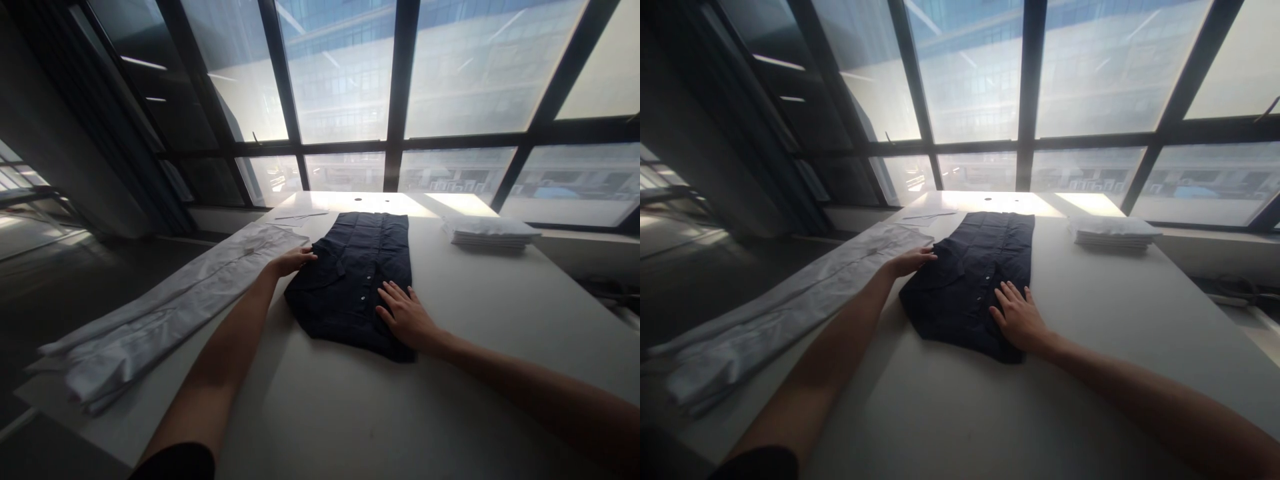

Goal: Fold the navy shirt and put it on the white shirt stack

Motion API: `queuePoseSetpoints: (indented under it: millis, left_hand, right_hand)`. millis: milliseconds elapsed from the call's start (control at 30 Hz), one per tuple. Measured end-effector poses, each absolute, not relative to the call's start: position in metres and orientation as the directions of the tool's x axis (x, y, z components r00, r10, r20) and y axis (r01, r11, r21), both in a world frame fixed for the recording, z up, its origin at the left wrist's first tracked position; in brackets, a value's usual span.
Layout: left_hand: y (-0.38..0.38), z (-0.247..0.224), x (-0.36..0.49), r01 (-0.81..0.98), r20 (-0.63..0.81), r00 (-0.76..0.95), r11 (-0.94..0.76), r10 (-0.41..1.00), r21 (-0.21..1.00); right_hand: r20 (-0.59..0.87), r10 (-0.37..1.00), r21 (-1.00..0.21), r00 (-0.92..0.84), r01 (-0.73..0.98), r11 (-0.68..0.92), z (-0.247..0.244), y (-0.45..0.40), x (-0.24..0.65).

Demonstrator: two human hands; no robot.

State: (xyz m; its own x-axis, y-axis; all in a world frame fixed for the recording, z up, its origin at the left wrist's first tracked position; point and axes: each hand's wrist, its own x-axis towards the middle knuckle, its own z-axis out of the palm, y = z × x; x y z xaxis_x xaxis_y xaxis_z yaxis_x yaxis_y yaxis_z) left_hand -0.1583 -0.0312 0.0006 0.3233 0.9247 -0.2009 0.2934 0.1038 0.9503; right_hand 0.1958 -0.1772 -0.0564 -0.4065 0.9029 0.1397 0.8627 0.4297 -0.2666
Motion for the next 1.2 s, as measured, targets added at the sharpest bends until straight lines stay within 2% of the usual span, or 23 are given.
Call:
queuePoseSetpoints:
  millis: [133, 300, 533, 633, 733, 800, 867, 967, 1100, 1200]
  left_hand:
    - [-0.032, 0.004, -0.143, 0.199, -0.081, 0.341, 0.012, 0.937, 0.98]
    - [-0.03, 0.008, -0.112, 0.365, 0.086, 0.304, -0.2, 0.949, 0.909]
    - [-0.043, -0.011, -0.068, 0.421, 0.097, 0.476, -0.323, 0.874, 0.847]
    - [-0.043, -0.026, -0.063, 0.464, 0.258, 0.448, -0.469, 0.856, 0.751]
    - [-0.042, -0.039, -0.065, 0.505, 0.396, 0.49, -0.623, 0.776, 0.597]
    - [-0.042, -0.045, -0.067, 0.542, 0.356, 0.585, -0.678, 0.729, 0.497]
    - [-0.044, -0.05, -0.066, 0.606, 0.248, 0.65, -0.687, 0.718, 0.401]
    - [-0.051, -0.053, -0.061, 0.705, 0.114, 0.652, -0.654, 0.75, 0.272]
    - [-0.069, -0.054, -0.047, 0.769, 0.082, 0.614, -0.619, 0.785, 0.162]
    - [-0.089, -0.054, -0.031, 0.768, 0.082, 0.619, -0.624, 0.781, 0.145]
  right_hand:
    - [0.141, 0.899, -0.272, -0.415, 0.857, 0.438, -0.057, -0.176, 0.196]
    - [0.152, 0.894, -0.272, -0.422, 0.852, 0.448, -0.059, -0.176, 0.196]
    - [0.16, 0.891, -0.276, -0.425, 0.847, 0.454, -0.06, -0.175, 0.197]
    - [0.163, 0.89, -0.277, -0.426, 0.846, 0.455, -0.06, -0.175, 0.197]
    - [0.162, 0.891, -0.275, -0.425, 0.847, 0.454, -0.059, -0.175, 0.196]
    - [0.163, 0.887, -0.265, -0.433, 0.846, 0.462, -0.059, -0.175, 0.195]
    - [0.168, 0.877, -0.248, -0.45, 0.842, 0.48, -0.06, -0.175, 0.194]
    - [0.175, 0.859, -0.224, -0.481, 0.83, 0.511, -0.06, -0.174, 0.198]
    - [0.174, 0.822, -0.191, -0.542, 0.801, 0.568, -0.061, -0.173, 0.219]
    - [0.17, 0.789, -0.195, -0.59, 0.765, 0.614, -0.06, -0.173, 0.248]
